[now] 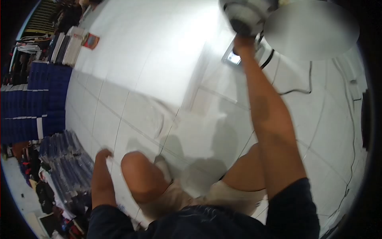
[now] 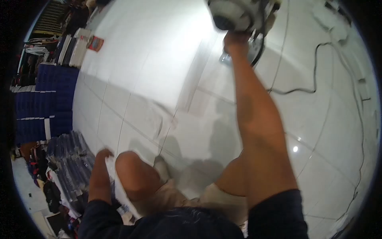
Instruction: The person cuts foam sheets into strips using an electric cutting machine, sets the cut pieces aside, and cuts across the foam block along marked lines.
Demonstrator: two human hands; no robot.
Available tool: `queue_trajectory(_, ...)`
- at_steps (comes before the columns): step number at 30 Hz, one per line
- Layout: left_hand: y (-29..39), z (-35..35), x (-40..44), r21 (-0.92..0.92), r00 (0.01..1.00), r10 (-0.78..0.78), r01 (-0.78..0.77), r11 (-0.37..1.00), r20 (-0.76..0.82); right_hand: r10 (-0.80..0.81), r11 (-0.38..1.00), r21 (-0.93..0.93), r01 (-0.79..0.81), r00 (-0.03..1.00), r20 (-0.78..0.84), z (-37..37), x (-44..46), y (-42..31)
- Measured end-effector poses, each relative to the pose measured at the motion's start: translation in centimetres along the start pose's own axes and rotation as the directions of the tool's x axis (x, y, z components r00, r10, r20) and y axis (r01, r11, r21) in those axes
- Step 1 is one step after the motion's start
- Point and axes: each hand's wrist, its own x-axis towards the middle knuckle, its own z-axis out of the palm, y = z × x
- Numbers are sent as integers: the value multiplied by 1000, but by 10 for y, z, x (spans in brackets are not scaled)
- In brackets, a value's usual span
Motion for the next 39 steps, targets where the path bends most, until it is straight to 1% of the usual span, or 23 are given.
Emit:
queue_trajectory(1, -4, 12, -27, 19, 996, -61, 60, 998, 67, -56, 996, -69, 59, 998, 34, -5, -3, 1)
queue_trajectory(2, -2, 21, -50, 41, 986, -107, 103, 994, 125, 172, 978, 112, -174, 985, 29, -11, -10, -4)
queue_trajectory(3, 4, 28, -69, 73, 977, -134, 123, 990, 167, 244, 957, 153, -248, 969, 46, -11, -12, -1)
queue_trajectory(5, 16, 38, -86, 157, 973, -124, 94, 983, 193, 203, 954, 225, -198, 979, 2, -11, -12, 4)
queue_trajectory(7, 39, 46, -72, 202, 999, 44, -48, 978, 26, 145, 960, 246, -131, 989, -38, -9, -8, 6)
queue_trajectory(8, 55, 54, -53, 233, 957, 205, -156, 960, -203, 120, 974, 201, -108, 992, -47, -8, -6, 6)
queue_trajectory(9, 142, -32, -108, -187, 996, 40, -54, 981, -76, 70, 992, 111, -64, 996, -54, -4, -2, 7)
queue_trajectory(10, 187, -49, -115, -362, 920, 141, -281, 889, -367, 47, 994, 104, -40, 997, -59, 1, 2, 13)
queue_trajectory(11, 228, -58, -112, -391, 823, 186, -437, 810, -536, -45, 992, 115, 54, 996, -82, 7, 6, 23)
queue_trajectory(12, 270, -75, -114, -391, 756, 224, -539, 747, -615, -102, 987, 116, 113, 990, -98, 7, 9, 22)
queue_trajectory(13, 306, -82, -102, -277, 695, 286, -578, 767, -660, -158, 978, 116, 171, 981, -115, 7, 12, 21)
queue_trajectory(14, 343, -98, -101, -282, 707, 295, -576, 767, -643, -16, 982, 187, 29, 997, -70, 6, 12, 21)
queue_trajectory(16, 404, -111, -96, -248, 707, 291, -554, 795, -644, 130, 960, 255, -118, 991, -30, 7, 15, 23)
queue_trajectory(18, 447, -115, -84, -240, 735, 280, -516, 822, -618, 85, 983, 173, -55, 983, -166, 8, 19, 25)
queue_trajectory(19, 457, -110, -79, -238, 728, 297, -534, 812, -618, 71, 989, 139, -41, 974, -216, 8, 22, 28)
queue_trajectory(21, 476, -87, -73, -310, 739, 176, -470, 826, -651, 132, 988, 108, -112, 971, -200, 10, 32, 33)
queue_trajectory(24, 477, -70, -66, -356, 711, 149, -508, 784, -687, 184, 982, 64, -176, 971, -155, 9, 52, 44)
queue_trajectory(27, 478, -60, -60, -354, 687, 141, -526, 774, -713, 32, 999, -4, -33, 974, -223, 16, 87, 78)
queue_trajectory(28, 479, -61, -63, -356, 677, 134, -532, 768, -724, -115, 987, 80, 143, 953, -282, 17, 102, 90)
queue_trajectory(31, 476, -65, -72, -353, 680, 149, -541, 763, -718, -164, 974, 124, 188, 969, -184, 23, 173, 157)
queue_trajectory(34, 475, -71, -77, -342, 712, 173, -518, 784, -680, -19, 978, 199, 66, 974, -227, -5, 196, 150)
queue_trajectory(37, 470, -63, -72, -288, 712, 228, -525, 801, -665, -126, 991, 28, 134, 972, -196, -17, 222, 144)
queue_trajectory(39, 470, -54, -64, -237, 624, 225, -568, 788, -748, -299, 928, -308, 211, 913, -277, -29, 227, 119)
